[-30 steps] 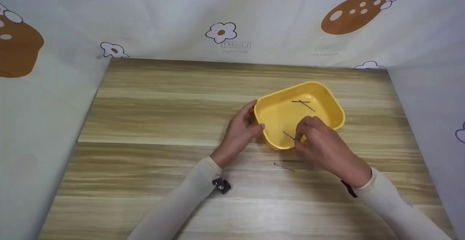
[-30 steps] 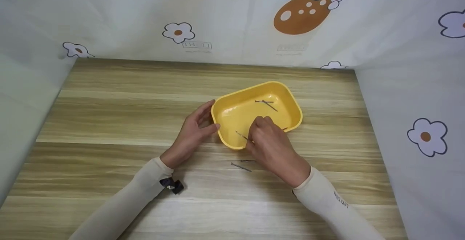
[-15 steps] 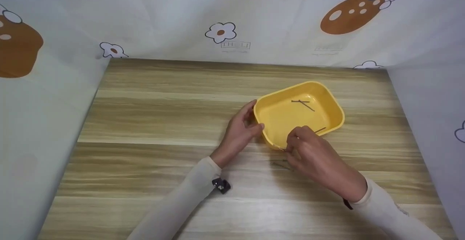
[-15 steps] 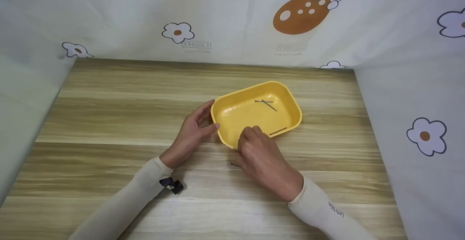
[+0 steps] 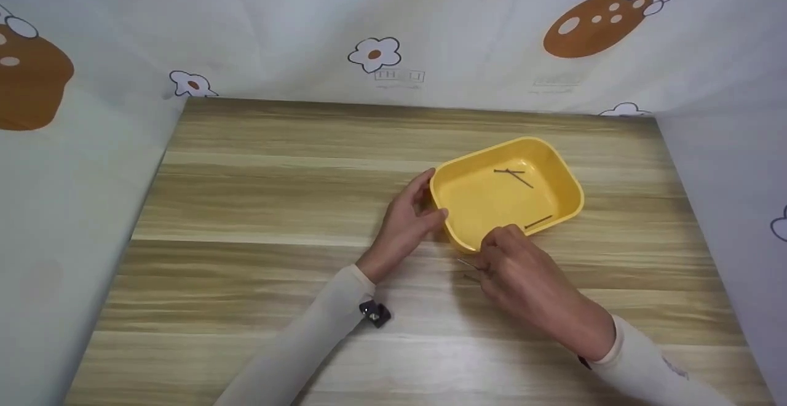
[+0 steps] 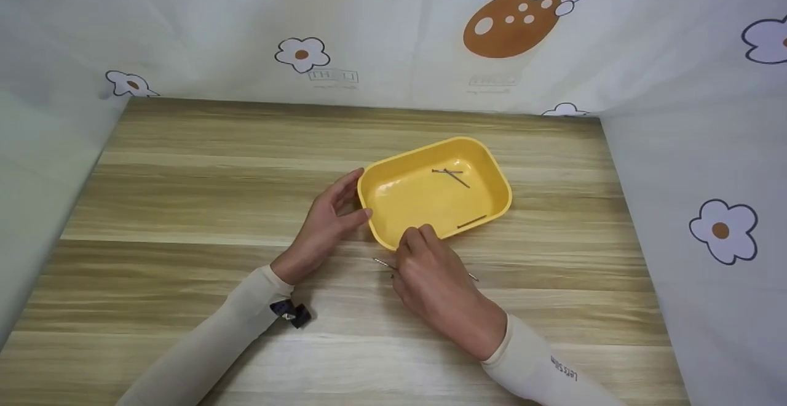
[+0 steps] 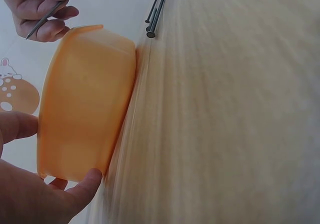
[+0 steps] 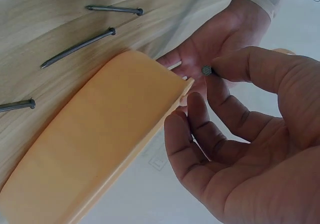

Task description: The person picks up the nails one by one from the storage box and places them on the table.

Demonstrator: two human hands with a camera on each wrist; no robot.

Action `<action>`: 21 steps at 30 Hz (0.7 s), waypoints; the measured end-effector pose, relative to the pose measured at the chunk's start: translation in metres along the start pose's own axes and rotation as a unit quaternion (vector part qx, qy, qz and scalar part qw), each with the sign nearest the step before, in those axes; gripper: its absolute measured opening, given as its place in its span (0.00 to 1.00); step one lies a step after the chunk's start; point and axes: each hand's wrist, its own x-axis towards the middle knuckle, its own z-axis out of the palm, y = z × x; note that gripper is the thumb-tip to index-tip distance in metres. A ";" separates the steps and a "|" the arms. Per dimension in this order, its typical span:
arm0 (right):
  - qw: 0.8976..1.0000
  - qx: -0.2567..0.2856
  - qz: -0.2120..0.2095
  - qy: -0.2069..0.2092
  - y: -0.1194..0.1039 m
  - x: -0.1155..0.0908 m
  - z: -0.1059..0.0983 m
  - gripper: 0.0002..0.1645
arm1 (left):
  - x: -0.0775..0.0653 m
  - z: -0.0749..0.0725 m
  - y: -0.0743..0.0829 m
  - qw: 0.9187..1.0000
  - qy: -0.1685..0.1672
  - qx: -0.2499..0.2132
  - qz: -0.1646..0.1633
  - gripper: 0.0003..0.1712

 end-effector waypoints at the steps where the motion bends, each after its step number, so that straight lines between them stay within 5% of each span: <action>1: 1.000 -0.001 0.000 -0.001 -0.001 -0.001 0.000 0.07 | 0.000 0.000 0.000 1.000 0.000 0.000 0.000 0.46; 21: 0.999 -0.013 0.007 -0.037 -0.006 -0.013 0.001 0.10 | 0.001 0.000 0.000 1.000 0.006 0.010 0.001 0.46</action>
